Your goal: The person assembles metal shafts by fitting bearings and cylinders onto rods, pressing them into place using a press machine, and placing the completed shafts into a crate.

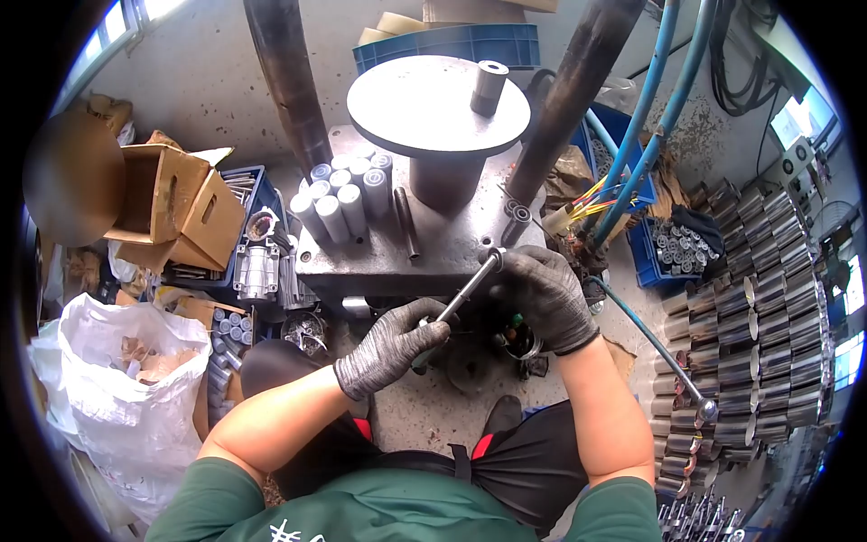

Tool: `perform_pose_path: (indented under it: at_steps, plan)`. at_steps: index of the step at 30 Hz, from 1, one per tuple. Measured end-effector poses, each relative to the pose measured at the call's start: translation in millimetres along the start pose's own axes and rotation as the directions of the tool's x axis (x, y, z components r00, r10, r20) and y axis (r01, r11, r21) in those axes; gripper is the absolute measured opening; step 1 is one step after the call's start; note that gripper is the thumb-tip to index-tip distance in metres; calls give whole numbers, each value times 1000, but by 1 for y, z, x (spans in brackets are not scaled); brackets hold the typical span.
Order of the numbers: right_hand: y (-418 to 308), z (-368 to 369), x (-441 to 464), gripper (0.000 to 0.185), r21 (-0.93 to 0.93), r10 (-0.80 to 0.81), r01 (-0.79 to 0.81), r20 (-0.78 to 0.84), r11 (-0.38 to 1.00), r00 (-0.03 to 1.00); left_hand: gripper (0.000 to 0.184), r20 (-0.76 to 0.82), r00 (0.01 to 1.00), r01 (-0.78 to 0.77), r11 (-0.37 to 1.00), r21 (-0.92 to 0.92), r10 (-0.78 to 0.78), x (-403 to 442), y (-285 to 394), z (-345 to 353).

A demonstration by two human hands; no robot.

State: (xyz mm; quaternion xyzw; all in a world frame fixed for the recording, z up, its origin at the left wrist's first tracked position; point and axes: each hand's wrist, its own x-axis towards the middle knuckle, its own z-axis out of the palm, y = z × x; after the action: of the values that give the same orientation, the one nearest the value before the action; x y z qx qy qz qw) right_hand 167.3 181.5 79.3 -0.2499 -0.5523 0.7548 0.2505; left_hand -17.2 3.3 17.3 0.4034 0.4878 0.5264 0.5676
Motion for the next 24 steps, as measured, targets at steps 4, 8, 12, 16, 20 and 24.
perform_pose_path:
  at_steps: [4, 8, 12, 16, 20, 24]
  plan:
    - [-9, -6, -7, 27, -248, 9, -12, -14, 969, 1000, 50, -37, 999, 31, 969, 244, -22, -3, 10, -6]
    - [-15, -9, -12, 32, -305, -53, 59, 28, 950, 998, 43, -20, 999, -27, 836, 548, 45, -1, 19, -12]
    - [-19, -21, -16, 33, -416, 17, 24, 95, 909, 995, 44, 8, 990, -106, 701, 706, 141, -3, 18, -17]
    - [-18, -22, -18, 32, -473, 20, 39, 121, 880, 992, 41, 23, 982, -133, 607, 784, 186, -5, 19, -16]
    - [-18, -21, -19, 30, -530, 13, 78, 165, 844, 986, 39, 48, 976, -164, 571, 804, 213, -6, 17, -19]
    - [-19, -22, -18, 29, -531, 34, 63, 171, 845, 985, 39, 65, 981, -165, 607, 778, 184, -6, 16, -22]
